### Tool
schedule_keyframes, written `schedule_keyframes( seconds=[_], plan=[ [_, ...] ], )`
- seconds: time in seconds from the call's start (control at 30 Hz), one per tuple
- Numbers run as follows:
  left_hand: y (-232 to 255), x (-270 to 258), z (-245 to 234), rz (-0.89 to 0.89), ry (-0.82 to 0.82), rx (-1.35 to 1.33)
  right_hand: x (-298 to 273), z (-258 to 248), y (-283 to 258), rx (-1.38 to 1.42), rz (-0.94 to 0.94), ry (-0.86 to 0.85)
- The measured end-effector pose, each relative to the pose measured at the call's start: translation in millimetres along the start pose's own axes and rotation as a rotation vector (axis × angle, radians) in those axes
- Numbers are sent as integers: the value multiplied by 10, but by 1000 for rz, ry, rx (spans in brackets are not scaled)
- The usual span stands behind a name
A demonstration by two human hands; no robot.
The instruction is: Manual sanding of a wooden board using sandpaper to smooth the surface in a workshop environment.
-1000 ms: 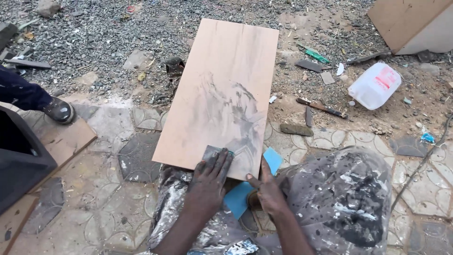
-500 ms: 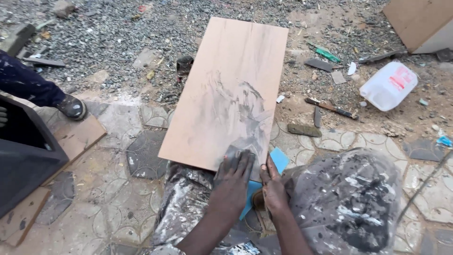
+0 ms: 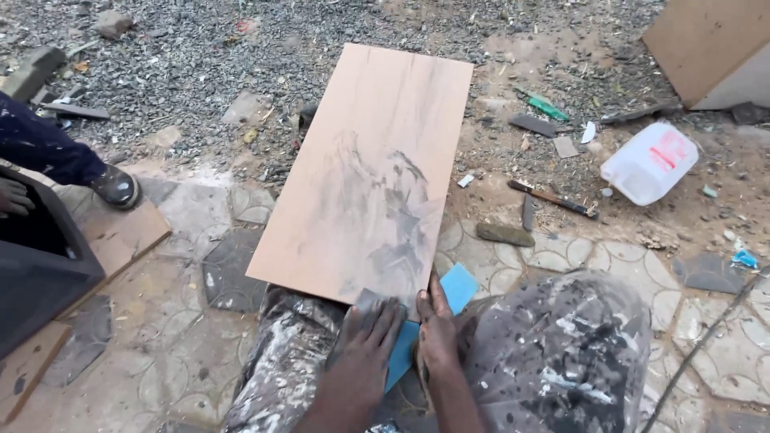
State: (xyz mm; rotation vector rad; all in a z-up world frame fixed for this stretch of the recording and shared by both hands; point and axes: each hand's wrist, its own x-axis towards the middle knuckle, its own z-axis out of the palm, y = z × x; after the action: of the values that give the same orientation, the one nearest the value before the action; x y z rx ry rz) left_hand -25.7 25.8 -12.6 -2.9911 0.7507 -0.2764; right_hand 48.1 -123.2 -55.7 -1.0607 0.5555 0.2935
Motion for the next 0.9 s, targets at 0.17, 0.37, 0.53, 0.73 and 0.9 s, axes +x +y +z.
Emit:
schedule_keyframes(
  seconds=[0.17,0.37,0.53,0.73,0.9],
  plan=[
    [-53,360,-187,-61,-16,-239,152,-100,203,24,-74,-45],
    [1,268,-198,-5,8,-160,95,-84,29,41,-80,-34],
    [32,352,-91,-122,19,-217,73,-107,137,85,-110,-13],
    [-22,305,-78,-46,64,-64,-12,35,-20,106,-108,-52],
    [9,483,-131,-123,34,-36,44,-39,34,235,-14,38]
  ],
)
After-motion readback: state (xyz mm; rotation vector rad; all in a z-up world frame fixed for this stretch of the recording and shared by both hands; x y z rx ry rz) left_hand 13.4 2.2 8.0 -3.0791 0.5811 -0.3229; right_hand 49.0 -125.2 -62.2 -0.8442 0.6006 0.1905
